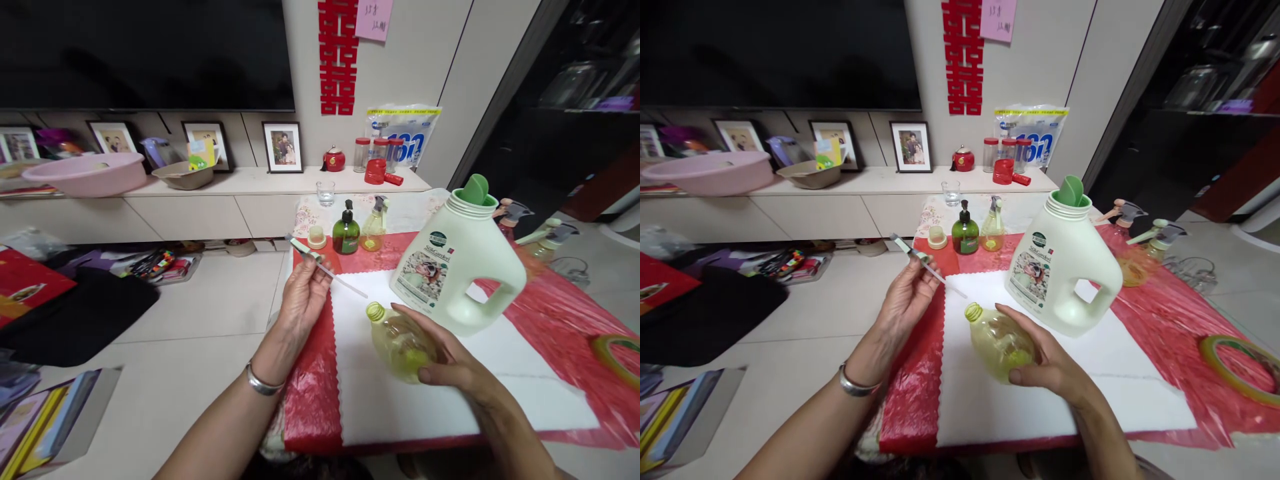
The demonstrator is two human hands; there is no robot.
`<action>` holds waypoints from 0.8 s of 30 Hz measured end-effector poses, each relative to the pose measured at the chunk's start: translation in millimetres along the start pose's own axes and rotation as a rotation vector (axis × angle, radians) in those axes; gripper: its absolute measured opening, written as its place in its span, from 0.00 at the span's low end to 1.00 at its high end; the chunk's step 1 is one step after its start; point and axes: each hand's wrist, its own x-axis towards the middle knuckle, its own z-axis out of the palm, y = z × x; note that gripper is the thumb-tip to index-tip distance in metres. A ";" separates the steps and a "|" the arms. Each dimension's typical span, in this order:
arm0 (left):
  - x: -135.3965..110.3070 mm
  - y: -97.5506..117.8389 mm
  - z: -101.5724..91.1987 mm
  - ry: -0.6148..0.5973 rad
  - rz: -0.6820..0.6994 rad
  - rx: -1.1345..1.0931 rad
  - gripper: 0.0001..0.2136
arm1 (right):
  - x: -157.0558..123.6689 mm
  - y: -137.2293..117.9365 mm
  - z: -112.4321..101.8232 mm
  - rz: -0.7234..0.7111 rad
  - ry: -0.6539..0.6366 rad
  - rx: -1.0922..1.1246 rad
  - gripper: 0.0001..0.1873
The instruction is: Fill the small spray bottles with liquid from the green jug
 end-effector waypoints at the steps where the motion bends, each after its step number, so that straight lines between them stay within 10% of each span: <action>1: 3.5 2.2 -1.9 0.005 0.016 0.010 0.07 | -2.5 -2.2 -1.7 0.013 0.000 0.021 0.52; 11: 24.7 -33.4 -19.0 -0.031 0.034 0.796 0.23 | -12.4 3.5 -15.3 -0.130 0.160 0.304 0.53; 24: 32.3 -43.5 -21.3 -0.091 0.232 1.499 0.14 | -10.0 9.6 -19.4 -0.158 0.143 0.343 0.53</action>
